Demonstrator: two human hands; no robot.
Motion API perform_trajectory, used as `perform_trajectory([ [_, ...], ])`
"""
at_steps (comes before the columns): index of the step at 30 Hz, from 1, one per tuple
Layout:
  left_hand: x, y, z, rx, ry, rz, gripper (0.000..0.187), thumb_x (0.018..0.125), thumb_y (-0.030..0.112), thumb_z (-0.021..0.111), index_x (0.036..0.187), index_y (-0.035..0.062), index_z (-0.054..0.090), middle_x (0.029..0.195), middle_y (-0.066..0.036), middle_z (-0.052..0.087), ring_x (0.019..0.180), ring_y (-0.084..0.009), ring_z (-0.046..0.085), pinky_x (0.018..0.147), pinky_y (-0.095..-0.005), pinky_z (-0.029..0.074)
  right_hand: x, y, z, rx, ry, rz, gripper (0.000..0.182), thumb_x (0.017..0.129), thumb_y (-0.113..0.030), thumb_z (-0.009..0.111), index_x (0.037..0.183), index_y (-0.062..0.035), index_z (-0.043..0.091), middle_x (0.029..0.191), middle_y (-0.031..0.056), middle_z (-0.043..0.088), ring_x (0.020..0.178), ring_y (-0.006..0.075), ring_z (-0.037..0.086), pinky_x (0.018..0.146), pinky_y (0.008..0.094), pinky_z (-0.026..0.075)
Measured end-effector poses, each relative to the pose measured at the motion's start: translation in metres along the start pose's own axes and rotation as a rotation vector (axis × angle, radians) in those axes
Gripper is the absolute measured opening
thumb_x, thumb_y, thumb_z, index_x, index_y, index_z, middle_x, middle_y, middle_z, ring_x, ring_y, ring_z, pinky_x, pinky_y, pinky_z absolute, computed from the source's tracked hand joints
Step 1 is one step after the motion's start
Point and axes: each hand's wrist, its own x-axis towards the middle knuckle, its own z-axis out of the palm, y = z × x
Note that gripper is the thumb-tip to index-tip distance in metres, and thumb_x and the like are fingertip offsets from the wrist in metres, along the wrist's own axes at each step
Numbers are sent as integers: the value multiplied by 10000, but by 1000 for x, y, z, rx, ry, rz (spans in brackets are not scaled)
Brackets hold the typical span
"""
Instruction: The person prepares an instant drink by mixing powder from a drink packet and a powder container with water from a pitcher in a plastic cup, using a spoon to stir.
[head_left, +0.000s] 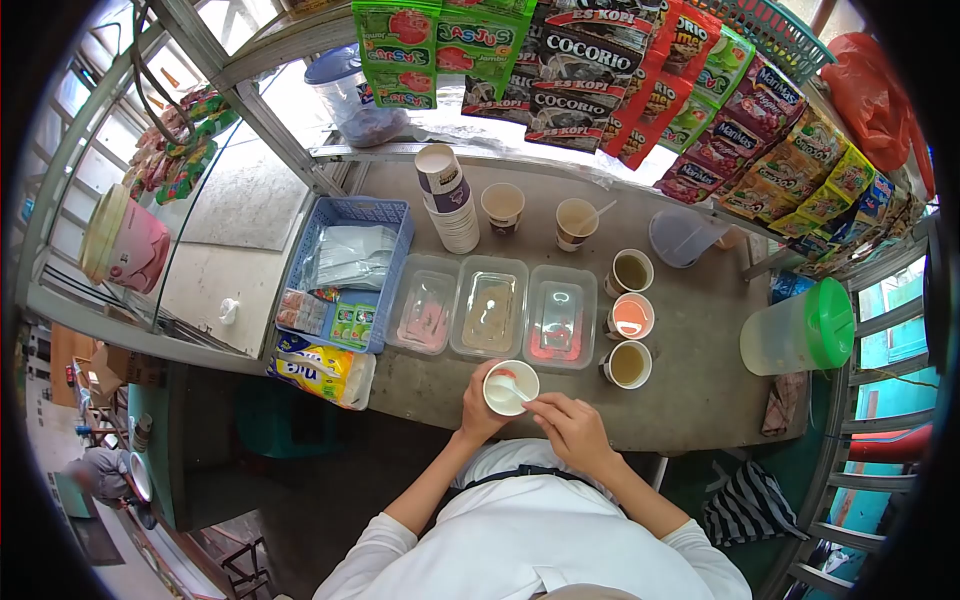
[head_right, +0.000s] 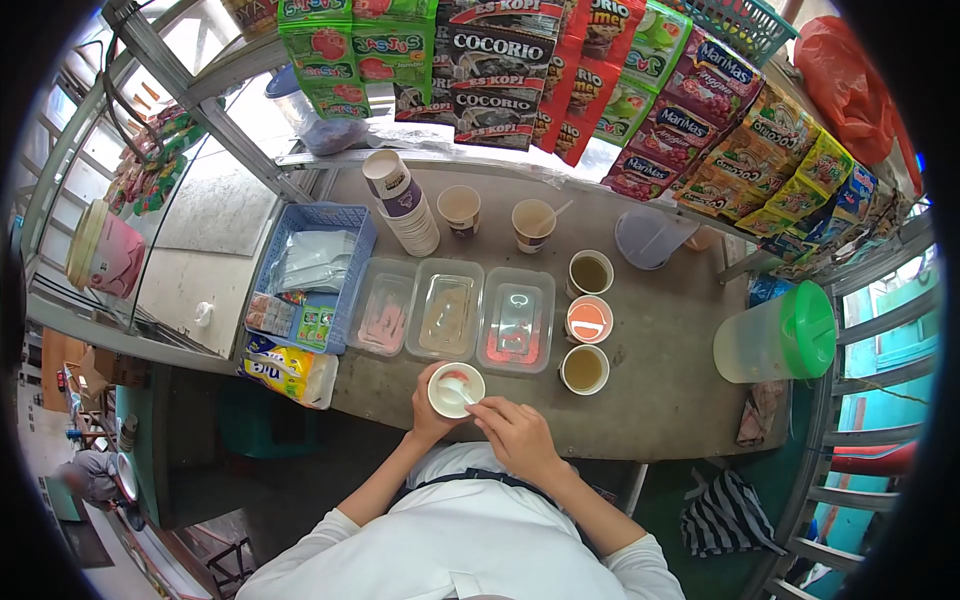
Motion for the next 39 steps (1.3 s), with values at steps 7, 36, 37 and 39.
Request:
perform_trajectory([
  [7,2,4,0,-5,6,20,894,564,210,923,1288,57,421,1161,-152,607,1039,-323,627,869,-391,520,-1,0,-5,4,-5,57,216,894,-125,596,1098,-93,659,996,45,640,790,218,623,649,339,440],
  [36,1,31,37,-248,-453,18,907,550,275,926,1286,21,461,1142,-156,630,1045,-289,640,900,-377,519,-52,-17,-20,213,417,462,239,906,-131,611,1122,-38,655,990,110,595,761,213,584,667,306,465],
  [37,-4,37,46,-266,-454,-10,903,553,269,924,1287,19,461,1146,-156,629,1048,-285,639,901,-375,518,-56,-15,-31,218,389,494,282,902,-150,619,1161,-38,636,1012,108,579,759,207,564,675,308,460],
  [39,-15,48,67,-300,-449,-68,895,560,258,920,1290,16,461,1154,-155,627,1054,-275,638,905,-371,516,-65,-2,-52,189,392,473,381,896,-203,628,1236,-38,589,1057,108,541,773,195,529,691,306,447],
])
